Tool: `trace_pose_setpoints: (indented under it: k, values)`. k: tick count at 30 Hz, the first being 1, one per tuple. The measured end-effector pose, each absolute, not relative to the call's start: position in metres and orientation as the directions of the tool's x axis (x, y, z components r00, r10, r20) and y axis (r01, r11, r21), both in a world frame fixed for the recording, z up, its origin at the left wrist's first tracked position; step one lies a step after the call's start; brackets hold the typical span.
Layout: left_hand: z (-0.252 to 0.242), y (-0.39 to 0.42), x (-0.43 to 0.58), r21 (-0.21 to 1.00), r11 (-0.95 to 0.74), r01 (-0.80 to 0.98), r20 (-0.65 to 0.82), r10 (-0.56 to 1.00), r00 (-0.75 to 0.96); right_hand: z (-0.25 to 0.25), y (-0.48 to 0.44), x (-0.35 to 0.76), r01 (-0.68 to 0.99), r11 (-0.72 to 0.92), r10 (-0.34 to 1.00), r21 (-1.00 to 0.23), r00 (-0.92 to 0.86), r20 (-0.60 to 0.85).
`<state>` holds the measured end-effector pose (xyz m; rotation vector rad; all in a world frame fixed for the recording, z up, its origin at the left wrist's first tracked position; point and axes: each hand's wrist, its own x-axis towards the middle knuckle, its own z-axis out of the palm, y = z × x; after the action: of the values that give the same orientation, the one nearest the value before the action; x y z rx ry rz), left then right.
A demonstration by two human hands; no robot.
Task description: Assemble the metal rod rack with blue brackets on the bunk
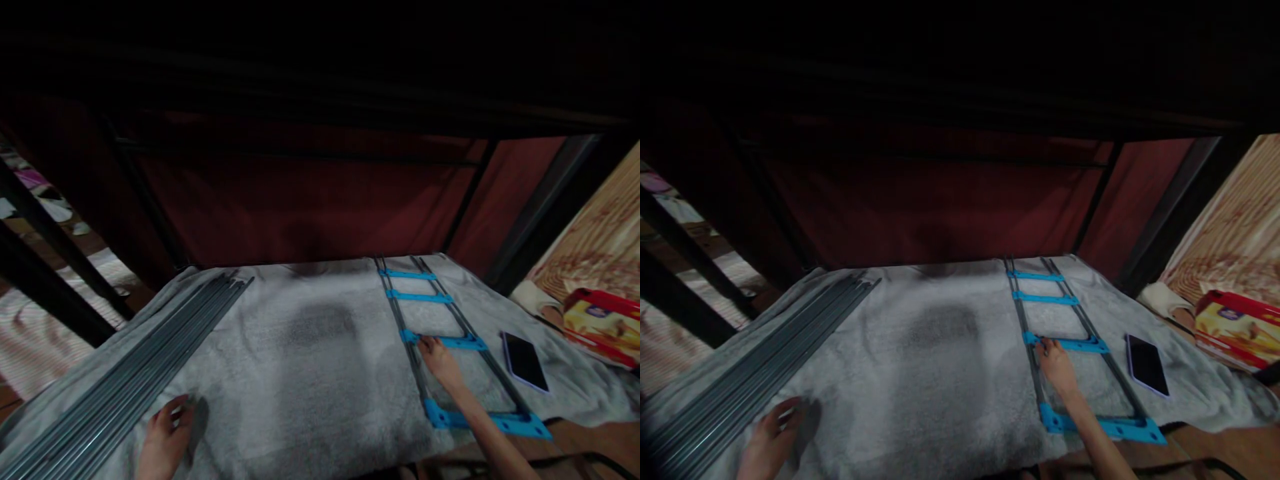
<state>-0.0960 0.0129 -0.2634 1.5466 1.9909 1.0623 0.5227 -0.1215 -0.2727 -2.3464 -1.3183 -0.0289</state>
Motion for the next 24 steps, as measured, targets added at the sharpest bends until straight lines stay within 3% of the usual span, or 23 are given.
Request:
trace_pose_setpoints:
  k: [3, 9, 13, 18, 24]
  values:
    - [-0.286, 0.011, -0.091, 0.75, 0.037, 0.661, 0.18, 0.949, -0.257, -0.276, -0.101, 0.483, 0.787, -0.538, 0.806, -0.303, 0.585, 0.089]
    - [-0.312, -0.005, -0.097, 0.663, -0.195, 0.723, 0.374, 0.923, -0.094, -0.286, -0.093, 0.488, 0.751, -0.619, 0.777, -0.23, 0.628, -0.044]
    - [-0.321, -0.011, -0.101, 0.642, -0.218, 0.735, 0.395, 0.916, -0.074, -0.258, -0.089, 0.505, 0.764, -0.591, 0.788, -0.258, 0.616, 0.019]
    - [-0.327, -0.011, -0.099, 0.619, -0.245, 0.746, 0.432, 0.9, -0.062, -0.184, -0.092, 0.501, 0.792, -0.568, 0.774, -0.222, 0.606, 0.181]
    - [-0.321, -0.013, -0.094, 0.64, -0.233, 0.732, 0.406, 0.911, -0.065, -0.109, -0.083, 0.4, 0.854, -0.428, 0.824, -0.295, 0.503, 0.26]
